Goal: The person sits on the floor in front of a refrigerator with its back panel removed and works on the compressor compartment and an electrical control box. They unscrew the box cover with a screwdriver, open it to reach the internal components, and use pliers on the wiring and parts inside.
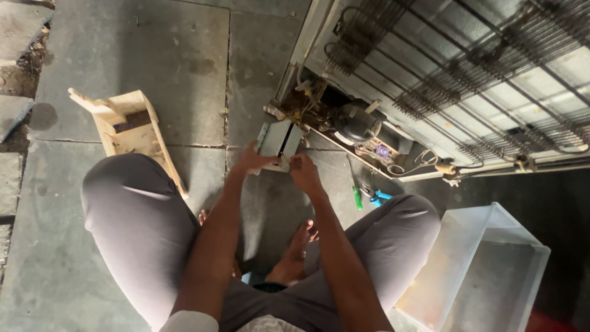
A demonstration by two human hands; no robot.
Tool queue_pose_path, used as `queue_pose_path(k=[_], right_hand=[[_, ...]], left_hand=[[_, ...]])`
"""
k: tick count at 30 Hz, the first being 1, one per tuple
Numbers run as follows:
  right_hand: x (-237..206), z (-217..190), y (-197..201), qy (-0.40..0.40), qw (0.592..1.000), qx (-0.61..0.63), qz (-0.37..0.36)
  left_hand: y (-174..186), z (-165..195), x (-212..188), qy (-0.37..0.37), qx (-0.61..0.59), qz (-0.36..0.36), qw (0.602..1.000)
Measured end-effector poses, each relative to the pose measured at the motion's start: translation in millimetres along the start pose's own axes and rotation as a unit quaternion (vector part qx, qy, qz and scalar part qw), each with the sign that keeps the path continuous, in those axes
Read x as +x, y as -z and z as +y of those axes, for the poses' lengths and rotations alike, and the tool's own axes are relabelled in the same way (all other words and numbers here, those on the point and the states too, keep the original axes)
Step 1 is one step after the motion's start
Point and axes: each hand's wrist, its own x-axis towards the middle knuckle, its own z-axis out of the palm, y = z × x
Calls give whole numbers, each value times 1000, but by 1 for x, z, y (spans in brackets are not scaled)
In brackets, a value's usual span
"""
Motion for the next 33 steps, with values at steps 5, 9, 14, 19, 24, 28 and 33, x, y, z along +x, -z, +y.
queue_pose_path(k=[5, 9, 14, 19, 24, 28, 33], right_hand=[[-8, 1, 9, -40, 999, -18, 15], [-10, 0, 14, -96, 994, -38, 21], [-15, 9, 13, -88, 994, -51, 47], [-20, 12, 13, -106, 990, -65, 65], [-23, 9, 15, -100, 990, -53, 81], [-24, 10, 17, -86, 991, -50, 91], [-24, 11, 15, -87, 990, -54, 93]], left_hand=[[10, -5, 1, 57, -83, -31, 995], [17, -6, 0, 97, -149, -66, 982], [18, -7, -3, 81, -149, -78, 982], [13, -5, -6, 73, -158, -87, 981], [14, -1, -11, 81, -142, -86, 983], [17, -2, -9, 99, -201, -110, 968], [22, -9, -5, 103, -282, -146, 943]])
